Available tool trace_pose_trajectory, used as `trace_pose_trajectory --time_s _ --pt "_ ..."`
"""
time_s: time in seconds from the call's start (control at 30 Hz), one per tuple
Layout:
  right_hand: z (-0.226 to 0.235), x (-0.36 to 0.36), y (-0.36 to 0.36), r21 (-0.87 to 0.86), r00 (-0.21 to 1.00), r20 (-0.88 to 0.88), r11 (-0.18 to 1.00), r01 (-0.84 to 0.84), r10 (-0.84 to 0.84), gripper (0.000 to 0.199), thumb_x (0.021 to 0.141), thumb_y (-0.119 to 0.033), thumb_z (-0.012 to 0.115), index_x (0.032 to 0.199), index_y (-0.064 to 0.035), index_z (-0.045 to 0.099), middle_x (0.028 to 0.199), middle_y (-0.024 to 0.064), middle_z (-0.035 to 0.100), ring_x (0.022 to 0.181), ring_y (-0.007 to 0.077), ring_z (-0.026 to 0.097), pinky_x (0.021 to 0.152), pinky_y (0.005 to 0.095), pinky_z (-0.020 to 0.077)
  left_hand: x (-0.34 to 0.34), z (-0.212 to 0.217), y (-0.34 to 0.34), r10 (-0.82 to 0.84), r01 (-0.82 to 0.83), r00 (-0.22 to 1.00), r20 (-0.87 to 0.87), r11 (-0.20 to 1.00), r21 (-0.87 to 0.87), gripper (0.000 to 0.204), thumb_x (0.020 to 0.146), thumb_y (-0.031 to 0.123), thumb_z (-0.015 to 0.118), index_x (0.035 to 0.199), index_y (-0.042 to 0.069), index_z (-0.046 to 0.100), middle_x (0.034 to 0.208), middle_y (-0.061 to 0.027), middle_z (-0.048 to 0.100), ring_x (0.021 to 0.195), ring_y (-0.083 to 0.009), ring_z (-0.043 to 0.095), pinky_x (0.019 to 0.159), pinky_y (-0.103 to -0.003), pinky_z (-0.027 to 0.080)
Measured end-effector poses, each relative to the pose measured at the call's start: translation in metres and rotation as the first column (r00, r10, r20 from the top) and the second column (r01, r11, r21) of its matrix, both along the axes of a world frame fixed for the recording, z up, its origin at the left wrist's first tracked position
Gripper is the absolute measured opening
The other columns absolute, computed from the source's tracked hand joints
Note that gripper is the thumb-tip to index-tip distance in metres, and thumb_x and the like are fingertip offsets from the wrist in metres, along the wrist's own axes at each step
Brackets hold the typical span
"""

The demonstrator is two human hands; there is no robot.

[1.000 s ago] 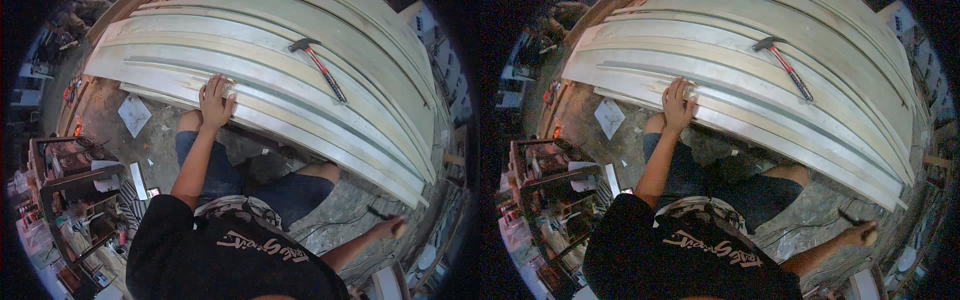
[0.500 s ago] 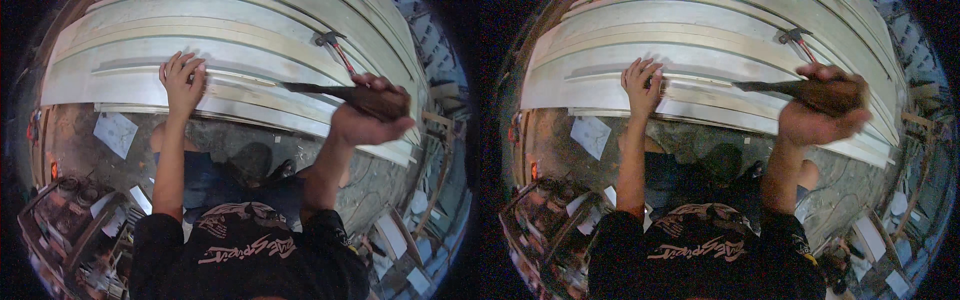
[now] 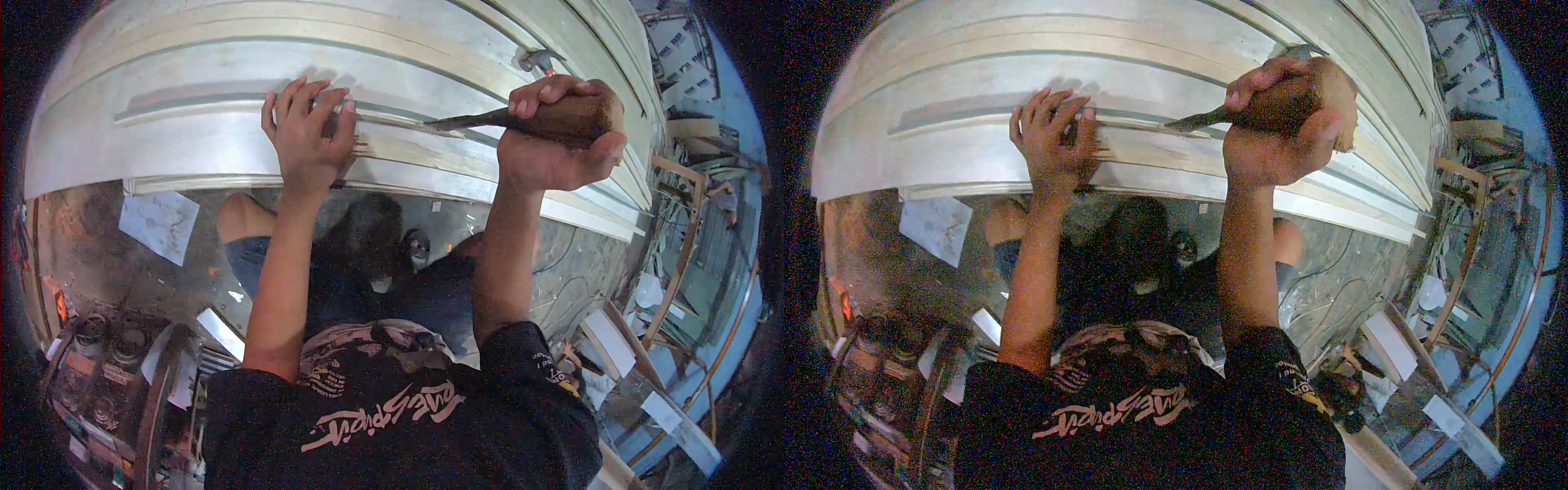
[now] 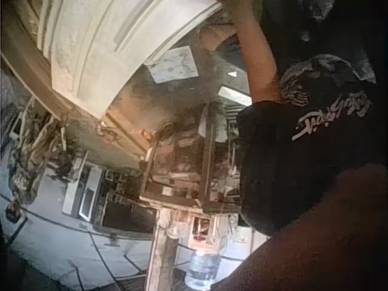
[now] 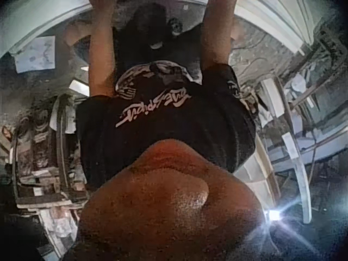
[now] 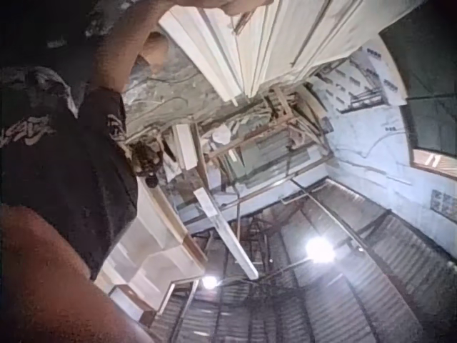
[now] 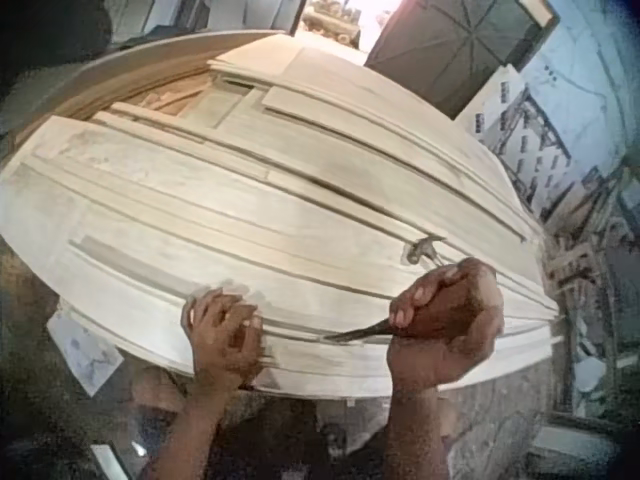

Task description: The person uses a chisel and a hammer to carve a rectangular notch into the edge of a wooden board. They position the chisel against the wood and strike it repeatedly with the hammer to remove small pieces of material.

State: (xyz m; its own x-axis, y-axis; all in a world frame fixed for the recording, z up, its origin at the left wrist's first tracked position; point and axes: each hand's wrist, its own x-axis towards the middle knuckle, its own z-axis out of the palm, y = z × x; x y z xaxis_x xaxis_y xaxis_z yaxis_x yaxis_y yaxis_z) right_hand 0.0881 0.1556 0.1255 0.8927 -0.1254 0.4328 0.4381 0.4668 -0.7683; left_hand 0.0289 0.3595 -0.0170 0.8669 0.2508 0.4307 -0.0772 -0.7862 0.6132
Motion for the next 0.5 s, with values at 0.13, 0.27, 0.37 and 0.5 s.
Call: trace_pose_trajectory --time_s 0.13,0.27,0.37,0.5 --pt "0.001 0.008 -0.005 -0.093 0.989 0.066 0.987 -0.128 0.135 0.067 0.089 -0.069 0.047 0.107 -0.0052 0.057 0.081 0.0145 0.059 0.059 0.0235 0.055 0.053 0.0357 0.0451 0.0 -0.001 -0.002 -0.016 0.017 0.999 0.046 0.999 -0.027 0.021 0.088 0.032 0.066 0.102 0.019 0.073 0.114 -0.0023 0.065 0.126 -0.0241 0.05 0.115 -0.048 0.018" --pt "0.0 0.011 -0.001 -0.043 0.986 0.051 0.986 -0.159 0.162 0.067 0.089 -0.07 0.047 0.105 -0.0064 0.059 0.079 0.0139 0.061 0.058 0.0234 0.056 0.052 0.0354 0.0443 -0.002 -0.002 -0.004 0.014 -0.013 0.999 0.034 0.999 -0.035 0.019 0.088 0.032 0.066 0.099 0.019 0.074 0.109 -0.0023 0.066 0.124 -0.0245 0.052 0.115 -0.047 0.019" --pt "0.001 0.02 -0.003 -0.075 0.999 0.002 0.996 0.045 -0.045 0.065 0.086 -0.073 0.048 0.099 -0.0104 0.061 0.074 0.011 0.062 0.055 0.0227 0.056 0.051 0.0349 0.0429 0.0 -0.005 -0.003 0.036 -0.036 0.997 0.064 0.999 -0.014 0.019 0.087 0.033 0.067 0.095 0.018 0.075 0.105 -0.0025 0.066 0.121 -0.0247 0.053 0.114 -0.047 0.021" --pt "0.003 0.021 -0.009 -0.073 0.992 -0.056 0.992 0.106 -0.11 0.062 0.08 -0.076 0.054 0.088 -0.015 0.059 0.067 0.0069 0.062 0.052 0.021 0.055 0.05 0.0329 0.0416 -0.002 -0.007 -0.004 0.029 -0.031 0.995 0.097 0.999 0.018 0.027 0.087 0.039 0.067 0.098 0.015 0.076 0.107 -0.0041 0.067 0.12 -0.0249 0.054 0.114 -0.049 0.022"
